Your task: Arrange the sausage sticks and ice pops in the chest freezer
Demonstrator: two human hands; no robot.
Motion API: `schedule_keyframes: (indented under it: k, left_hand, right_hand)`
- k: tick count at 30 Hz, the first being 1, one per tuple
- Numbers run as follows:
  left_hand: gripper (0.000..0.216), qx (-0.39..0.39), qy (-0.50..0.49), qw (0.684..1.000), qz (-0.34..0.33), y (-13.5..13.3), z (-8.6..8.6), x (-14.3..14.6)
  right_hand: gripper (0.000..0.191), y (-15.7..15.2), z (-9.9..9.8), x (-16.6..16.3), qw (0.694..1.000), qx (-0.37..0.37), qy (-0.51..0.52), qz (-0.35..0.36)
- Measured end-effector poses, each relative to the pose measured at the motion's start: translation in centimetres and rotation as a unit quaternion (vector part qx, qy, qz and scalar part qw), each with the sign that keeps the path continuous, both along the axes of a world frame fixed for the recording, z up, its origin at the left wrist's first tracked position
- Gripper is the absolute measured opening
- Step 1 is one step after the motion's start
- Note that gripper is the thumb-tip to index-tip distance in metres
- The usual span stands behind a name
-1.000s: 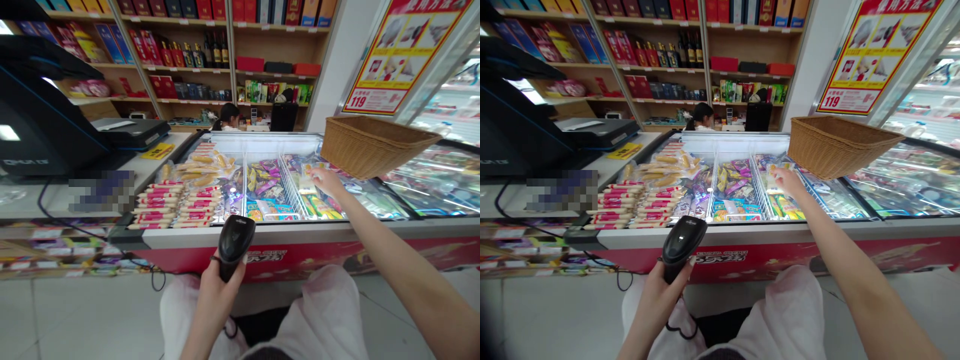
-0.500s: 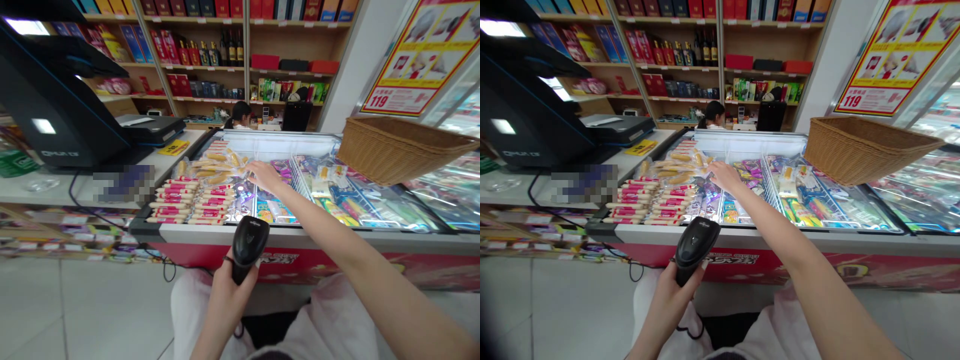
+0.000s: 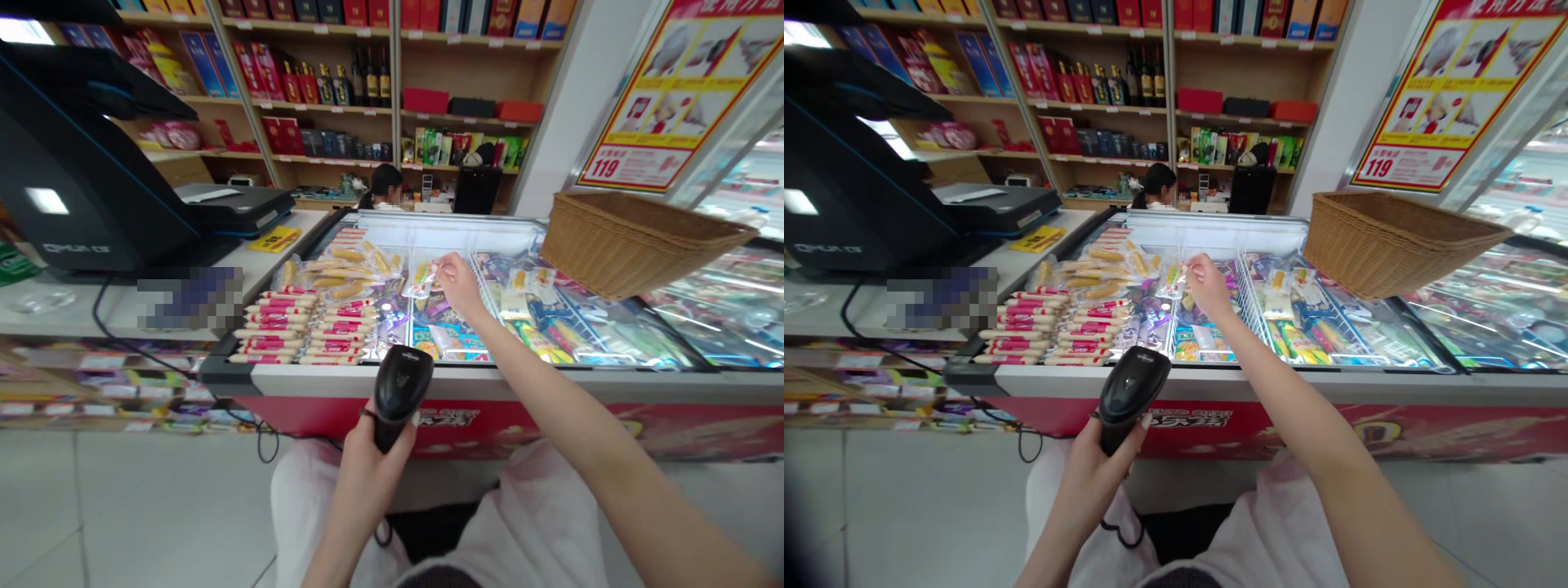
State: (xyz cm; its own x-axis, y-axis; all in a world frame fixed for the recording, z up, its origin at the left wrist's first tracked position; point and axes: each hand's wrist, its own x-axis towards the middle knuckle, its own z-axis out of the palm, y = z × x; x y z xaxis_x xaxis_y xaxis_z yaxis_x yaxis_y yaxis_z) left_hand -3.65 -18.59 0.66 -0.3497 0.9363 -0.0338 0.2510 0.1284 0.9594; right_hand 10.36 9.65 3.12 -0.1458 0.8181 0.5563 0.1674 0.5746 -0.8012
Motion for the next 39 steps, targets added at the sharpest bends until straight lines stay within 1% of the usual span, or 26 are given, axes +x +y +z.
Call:
schedule_keyframes:
  k: [2,3,5,8,13,18,25,28,30,32,33,34,36,38,39]
  left_hand:
    - [0.047,0.002,-0.002,1.000,-0.006,0.3,-0.1,0.4]
    - [0.047,0.002,0.000,1.000,-0.009,0.5,-0.1,0.6]
    - [0.047,-0.003,0.006,1.000,-0.015,0.8,-0.2,1.0]
    - [0.046,-0.009,0.021,1.000,-0.014,1.3,0.0,1.4]
    - [0.042,0.010,0.058,0.998,-0.006,2.1,0.4,1.5]
    - [0.044,-0.022,0.079,0.996,-0.031,2.4,0.0,1.0]
    - [0.045,-0.010,0.093,0.995,-0.018,2.3,-0.7,1.0]
    - [0.049,-0.013,0.084,0.996,-0.022,1.9,-0.8,0.8]
    - [0.051,-0.014,0.076,0.997,-0.021,1.6,-0.8,0.6]
    - [0.052,-0.017,0.068,0.997,-0.016,1.4,-0.7,0.6]
    - [0.052,-0.017,0.066,0.998,-0.011,1.3,-0.6,0.6]
    - [0.051,-0.016,0.064,0.998,-0.005,1.2,-0.6,0.6]
    - [0.050,-0.009,0.056,0.998,0.001,1.1,-0.5,0.8]
    - [0.049,-0.003,0.043,0.999,0.004,1.0,-0.6,1.0]
    - [0.049,-0.002,0.036,0.999,0.003,0.9,-0.6,1.0]
  right_hand:
    - [0.028,-0.6,-0.6,1.3,0.994,-0.071,0.074,0.024]
    - [0.032,-0.9,-0.8,1.7,0.991,-0.091,0.096,0.026]
    - [0.037,-1.5,-1.0,2.4,0.986,-0.106,0.124,0.016]
    - [0.038,-2.2,-1.0,2.7,0.987,-0.092,0.129,0.004]
    - [0.035,-2.8,-0.7,2.4,0.992,-0.065,0.111,0.008]
    - [0.037,-2.9,-0.7,2.5,0.993,-0.061,0.104,0.016]
    - [0.033,-2.5,-1.2,2.3,0.992,-0.056,0.109,0.021]
    - [0.028,-2.1,-1.2,3.2,0.991,-0.049,0.122,0.020]
    - [0.024,-1.7,-0.8,5.0,0.995,-0.015,0.103,-0.014]
    - [0.016,-1.2,-0.2,7.9,0.995,0.049,0.032,-0.079]
    - [0.011,-0.8,0.1,9.7,0.989,0.089,-0.023,-0.117]
    - [0.005,-0.4,0.3,11.6,0.977,0.123,-0.086,-0.154]
    - [0.009,0.5,0.4,15.5,0.943,0.159,-0.192,-0.221]
    - [0.016,1.4,0.0,18.9,0.912,0.166,-0.274,-0.256]
    - [0.017,1.9,-0.4,20.3,0.901,0.162,-0.310,-0.256]
